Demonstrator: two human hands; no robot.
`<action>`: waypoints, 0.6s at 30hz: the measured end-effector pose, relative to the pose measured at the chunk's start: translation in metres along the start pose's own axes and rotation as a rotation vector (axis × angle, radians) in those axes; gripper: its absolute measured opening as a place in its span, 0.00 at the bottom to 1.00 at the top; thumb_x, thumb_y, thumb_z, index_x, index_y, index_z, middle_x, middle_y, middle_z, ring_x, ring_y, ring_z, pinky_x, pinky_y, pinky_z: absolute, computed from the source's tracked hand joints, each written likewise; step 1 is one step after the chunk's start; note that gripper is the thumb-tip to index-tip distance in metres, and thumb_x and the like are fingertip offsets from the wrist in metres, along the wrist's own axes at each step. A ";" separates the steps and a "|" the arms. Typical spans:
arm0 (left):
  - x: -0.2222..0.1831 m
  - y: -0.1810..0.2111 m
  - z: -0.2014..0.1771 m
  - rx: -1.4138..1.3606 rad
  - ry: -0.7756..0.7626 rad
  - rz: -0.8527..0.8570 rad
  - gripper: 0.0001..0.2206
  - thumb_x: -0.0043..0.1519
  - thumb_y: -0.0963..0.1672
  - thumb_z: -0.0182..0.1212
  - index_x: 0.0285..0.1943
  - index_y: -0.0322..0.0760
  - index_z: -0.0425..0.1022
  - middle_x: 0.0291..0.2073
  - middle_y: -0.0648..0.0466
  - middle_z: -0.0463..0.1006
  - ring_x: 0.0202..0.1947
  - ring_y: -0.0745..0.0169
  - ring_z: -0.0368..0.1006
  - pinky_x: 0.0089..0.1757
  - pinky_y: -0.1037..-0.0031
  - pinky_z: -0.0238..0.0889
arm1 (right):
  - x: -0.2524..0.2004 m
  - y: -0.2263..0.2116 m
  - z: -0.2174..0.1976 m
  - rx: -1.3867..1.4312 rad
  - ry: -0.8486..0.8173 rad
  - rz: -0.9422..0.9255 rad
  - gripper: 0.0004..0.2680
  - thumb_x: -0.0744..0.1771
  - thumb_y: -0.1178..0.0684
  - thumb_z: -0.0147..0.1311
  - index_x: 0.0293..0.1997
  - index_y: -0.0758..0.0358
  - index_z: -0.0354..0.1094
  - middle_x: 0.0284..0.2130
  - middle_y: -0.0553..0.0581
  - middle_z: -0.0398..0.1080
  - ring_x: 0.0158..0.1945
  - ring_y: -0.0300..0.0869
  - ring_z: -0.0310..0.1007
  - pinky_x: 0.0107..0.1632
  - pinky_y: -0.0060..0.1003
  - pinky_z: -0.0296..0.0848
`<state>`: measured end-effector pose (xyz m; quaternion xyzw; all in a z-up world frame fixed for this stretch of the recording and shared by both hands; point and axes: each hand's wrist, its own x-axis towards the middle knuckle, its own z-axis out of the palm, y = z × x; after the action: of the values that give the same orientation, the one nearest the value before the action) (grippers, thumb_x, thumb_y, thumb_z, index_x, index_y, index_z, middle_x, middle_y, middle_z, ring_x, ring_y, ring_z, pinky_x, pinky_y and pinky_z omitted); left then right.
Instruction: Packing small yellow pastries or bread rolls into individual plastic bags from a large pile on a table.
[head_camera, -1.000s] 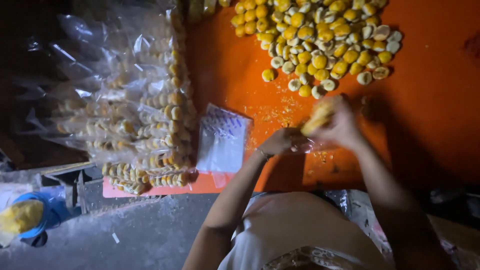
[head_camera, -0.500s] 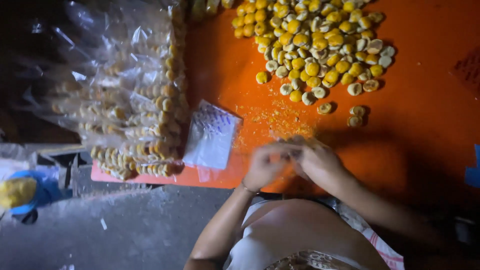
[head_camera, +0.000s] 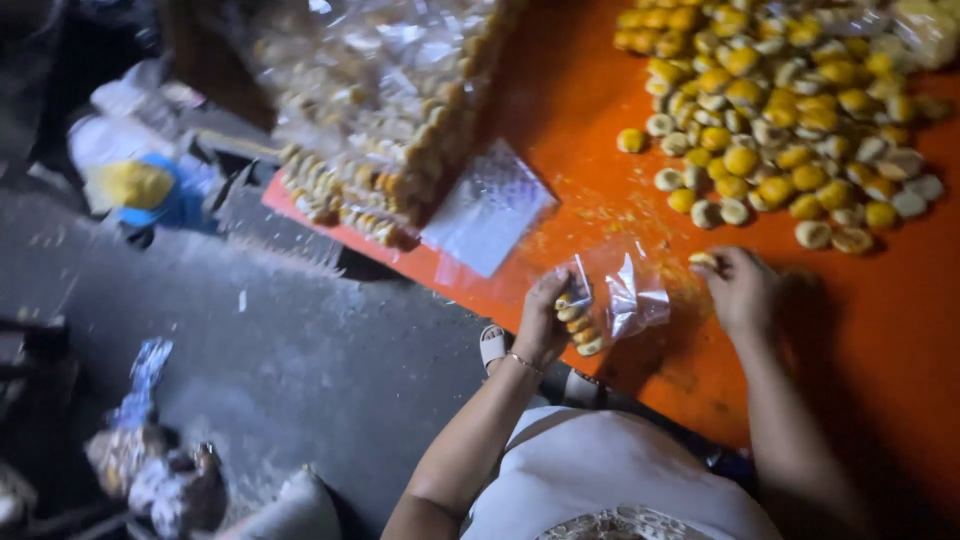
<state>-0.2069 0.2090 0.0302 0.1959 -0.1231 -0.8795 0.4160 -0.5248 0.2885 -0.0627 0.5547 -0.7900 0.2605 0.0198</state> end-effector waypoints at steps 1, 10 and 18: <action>-0.001 -0.001 0.001 0.092 0.069 0.074 0.11 0.65 0.48 0.63 0.40 0.38 0.71 0.21 0.57 0.67 0.19 0.66 0.65 0.24 0.76 0.59 | -0.002 -0.035 -0.030 0.305 0.039 0.008 0.13 0.67 0.54 0.65 0.55 0.65 0.73 0.47 0.64 0.76 0.54 0.52 0.75 0.60 0.45 0.71; -0.040 0.004 0.069 0.237 0.111 0.030 0.09 0.59 0.46 0.69 0.32 0.42 0.73 0.21 0.63 0.69 0.20 0.76 0.62 0.24 0.84 0.56 | -0.012 -0.205 -0.102 0.687 0.044 -0.490 0.08 0.68 0.63 0.56 0.52 0.71 0.73 0.51 0.65 0.75 0.55 0.52 0.76 0.60 0.40 0.74; -0.046 0.071 0.066 -0.062 0.134 0.340 0.08 0.61 0.47 0.64 0.36 0.43 0.70 0.12 0.58 0.43 0.11 0.72 0.38 0.17 0.76 0.32 | 0.010 -0.216 -0.084 1.188 0.122 -0.200 0.14 0.72 0.48 0.46 0.62 0.51 0.45 0.45 0.53 0.53 0.46 0.41 0.51 0.61 0.45 0.64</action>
<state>-0.1611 0.2037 0.1270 0.2175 -0.0991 -0.7848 0.5718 -0.3585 0.2623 0.0972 0.5264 -0.4508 0.6853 -0.2238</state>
